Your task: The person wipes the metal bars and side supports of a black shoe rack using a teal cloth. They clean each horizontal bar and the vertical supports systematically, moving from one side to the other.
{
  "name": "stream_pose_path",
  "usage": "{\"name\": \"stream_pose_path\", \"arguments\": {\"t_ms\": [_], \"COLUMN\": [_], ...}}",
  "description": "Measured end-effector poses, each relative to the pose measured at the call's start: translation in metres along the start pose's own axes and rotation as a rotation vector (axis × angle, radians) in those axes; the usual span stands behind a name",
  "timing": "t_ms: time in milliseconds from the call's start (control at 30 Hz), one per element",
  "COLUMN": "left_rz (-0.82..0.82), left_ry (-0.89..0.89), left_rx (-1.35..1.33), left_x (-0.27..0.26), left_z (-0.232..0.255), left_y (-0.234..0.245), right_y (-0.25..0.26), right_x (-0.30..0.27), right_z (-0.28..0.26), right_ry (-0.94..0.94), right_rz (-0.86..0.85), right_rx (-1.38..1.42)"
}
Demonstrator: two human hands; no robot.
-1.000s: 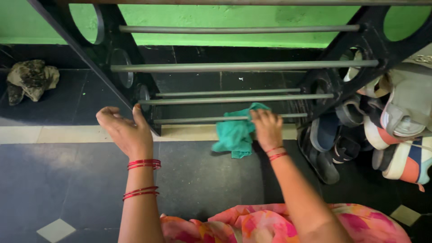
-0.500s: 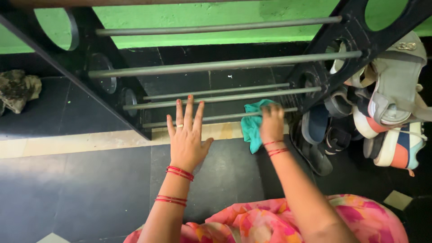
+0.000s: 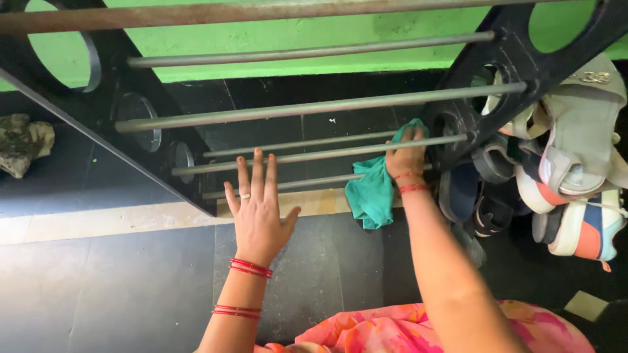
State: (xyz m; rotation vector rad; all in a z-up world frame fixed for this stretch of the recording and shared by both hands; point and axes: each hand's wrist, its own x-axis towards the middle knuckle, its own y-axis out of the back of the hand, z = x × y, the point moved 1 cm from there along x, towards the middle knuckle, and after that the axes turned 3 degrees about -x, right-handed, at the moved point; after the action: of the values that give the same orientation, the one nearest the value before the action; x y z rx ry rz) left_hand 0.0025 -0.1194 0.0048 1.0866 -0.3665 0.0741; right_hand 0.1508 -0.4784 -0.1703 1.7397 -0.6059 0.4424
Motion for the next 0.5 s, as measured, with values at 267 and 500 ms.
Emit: {"name": "stream_pose_path", "arguments": {"t_ms": [267,500], "left_rz": [-0.106,-0.124], "left_ry": [0.022,0.038], "left_rx": [0.030,0.009], "left_x": [0.002,0.002], "left_z": [-0.002,0.000], "left_y": [0.001,0.001], "right_y": [-0.026,0.036], "right_x": [0.010,-0.031], "right_z": [-0.002,-0.045], "right_ry": [-0.362,0.130], "right_rz": [-0.078,0.125], "right_rx": [0.065,0.088]}}
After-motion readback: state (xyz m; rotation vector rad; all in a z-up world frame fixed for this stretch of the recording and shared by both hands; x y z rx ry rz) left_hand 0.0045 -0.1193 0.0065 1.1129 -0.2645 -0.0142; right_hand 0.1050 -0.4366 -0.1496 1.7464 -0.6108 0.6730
